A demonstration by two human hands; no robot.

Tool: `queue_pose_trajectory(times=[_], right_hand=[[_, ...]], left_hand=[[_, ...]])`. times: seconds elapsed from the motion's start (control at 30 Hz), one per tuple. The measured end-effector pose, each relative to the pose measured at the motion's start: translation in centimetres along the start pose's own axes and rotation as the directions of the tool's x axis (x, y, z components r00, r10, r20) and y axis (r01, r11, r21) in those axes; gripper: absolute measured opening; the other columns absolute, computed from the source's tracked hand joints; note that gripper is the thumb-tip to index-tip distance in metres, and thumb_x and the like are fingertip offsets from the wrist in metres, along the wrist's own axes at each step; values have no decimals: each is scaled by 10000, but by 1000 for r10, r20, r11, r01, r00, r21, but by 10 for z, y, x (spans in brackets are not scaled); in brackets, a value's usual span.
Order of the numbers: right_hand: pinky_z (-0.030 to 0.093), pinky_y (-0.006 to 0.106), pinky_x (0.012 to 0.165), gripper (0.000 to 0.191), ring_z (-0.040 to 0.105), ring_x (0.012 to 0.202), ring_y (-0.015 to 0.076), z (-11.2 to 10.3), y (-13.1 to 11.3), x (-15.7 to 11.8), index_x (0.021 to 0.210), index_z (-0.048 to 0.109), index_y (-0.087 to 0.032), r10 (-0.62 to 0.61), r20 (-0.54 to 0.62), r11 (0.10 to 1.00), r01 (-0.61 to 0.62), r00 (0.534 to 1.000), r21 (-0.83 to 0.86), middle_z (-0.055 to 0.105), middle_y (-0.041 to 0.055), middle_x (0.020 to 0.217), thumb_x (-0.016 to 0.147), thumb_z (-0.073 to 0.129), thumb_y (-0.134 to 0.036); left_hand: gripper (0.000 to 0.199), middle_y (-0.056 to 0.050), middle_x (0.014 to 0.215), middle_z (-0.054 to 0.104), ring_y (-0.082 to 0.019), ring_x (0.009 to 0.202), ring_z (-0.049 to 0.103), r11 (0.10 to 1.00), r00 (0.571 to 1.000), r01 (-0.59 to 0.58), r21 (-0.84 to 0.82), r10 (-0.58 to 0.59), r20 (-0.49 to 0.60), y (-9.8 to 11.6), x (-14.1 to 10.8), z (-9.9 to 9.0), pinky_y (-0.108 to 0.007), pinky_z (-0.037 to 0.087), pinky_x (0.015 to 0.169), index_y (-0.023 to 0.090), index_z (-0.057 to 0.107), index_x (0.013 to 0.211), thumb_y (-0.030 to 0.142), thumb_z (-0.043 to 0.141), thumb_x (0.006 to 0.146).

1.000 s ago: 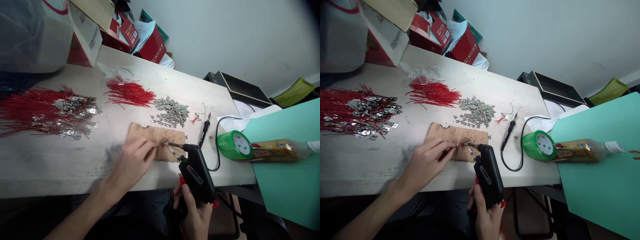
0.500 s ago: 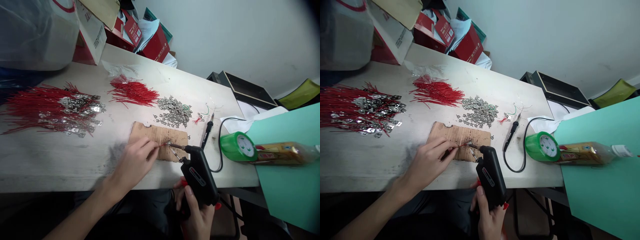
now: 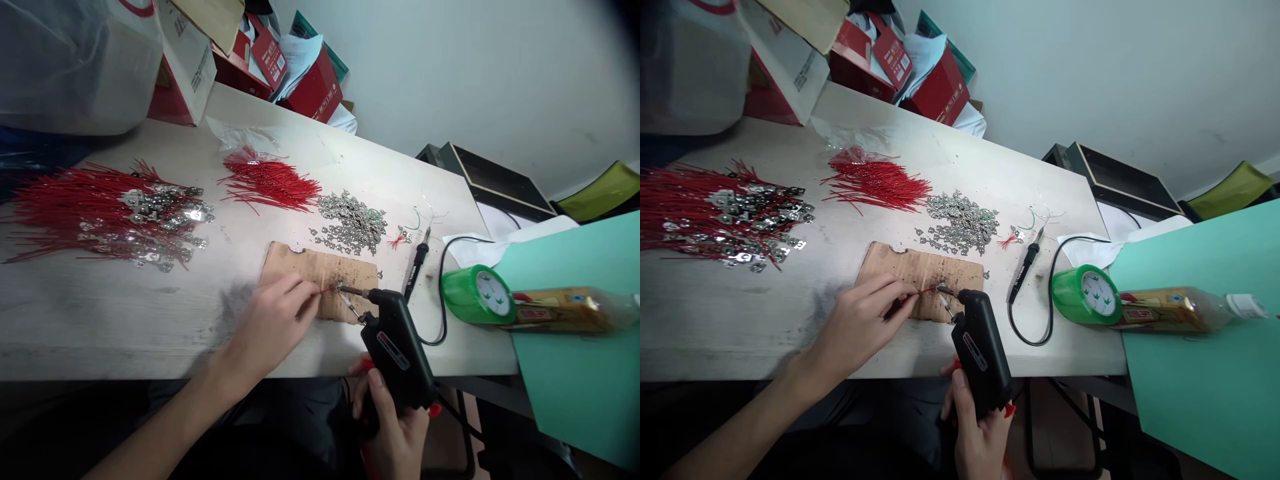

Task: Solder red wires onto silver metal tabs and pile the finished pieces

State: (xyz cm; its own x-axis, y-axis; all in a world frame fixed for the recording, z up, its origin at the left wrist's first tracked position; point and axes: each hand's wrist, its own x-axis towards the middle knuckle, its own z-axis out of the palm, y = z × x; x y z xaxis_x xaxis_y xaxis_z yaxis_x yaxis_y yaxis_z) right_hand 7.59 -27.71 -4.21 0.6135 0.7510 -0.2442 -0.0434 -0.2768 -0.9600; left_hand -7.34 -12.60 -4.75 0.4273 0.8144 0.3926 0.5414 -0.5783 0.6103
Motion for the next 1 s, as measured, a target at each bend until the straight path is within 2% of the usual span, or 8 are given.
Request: queue_pose_trajectory(times=[0.33, 0.6, 0.7, 0.8, 1.0], right_hand=[[368, 291, 561, 328, 523, 496, 124, 1, -3, -1, 932, 715, -152, -4, 30, 1000, 4, 1000, 6, 541, -23, 547, 920, 703, -480], [449, 305, 645, 335, 555, 520, 146, -10, 12, 4, 856, 721, -149, -51, 98, 996, 58, 994, -69, 571, 5, 530, 962, 646, -458], [451, 299, 624, 335, 564, 518, 153, -12, 14, 5, 828, 718, -149, -74, 134, 993, 85, 988, -82, 577, 14, 530, 968, 637, -443], [448, 293, 609, 341, 567, 522, 153, -12, 13, 6, 782, 707, -154, -71, 123, 993, 81, 990, -81, 579, 17, 534, 967, 639, -433], [437, 287, 602, 308, 566, 514, 144, -14, 16, 6, 836, 711, -157, -84, 143, 993, 95, 986, -75, 590, 9, 544, 978, 630, -418]], left_hand=[[135, -15, 930, 699, -149, 829, 680, 1000, 1000, -1, 1, 1, 2, 0, 0, 0, -290, 543, 794, 185, 698, 973, 134, 574, 977], [118, -11, 893, 695, -157, 802, 684, 1000, 1000, -16, 12, 16, -22, -1, 0, 1, -296, 542, 763, 179, 704, 948, 133, 596, 964], [119, -14, 890, 693, -160, 799, 686, 1000, 1000, -14, 13, 14, -19, 0, 0, 1, -300, 545, 757, 175, 706, 948, 141, 594, 968], [118, -13, 885, 688, -157, 789, 681, 1000, 1000, -10, 6, 10, -16, 0, -1, 1, -299, 545, 749, 175, 704, 941, 144, 594, 968], [116, -13, 890, 687, -156, 796, 679, 1000, 1000, -8, 0, 8, -17, 0, 0, 1, -302, 546, 750, 175, 701, 938, 144, 593, 967]])
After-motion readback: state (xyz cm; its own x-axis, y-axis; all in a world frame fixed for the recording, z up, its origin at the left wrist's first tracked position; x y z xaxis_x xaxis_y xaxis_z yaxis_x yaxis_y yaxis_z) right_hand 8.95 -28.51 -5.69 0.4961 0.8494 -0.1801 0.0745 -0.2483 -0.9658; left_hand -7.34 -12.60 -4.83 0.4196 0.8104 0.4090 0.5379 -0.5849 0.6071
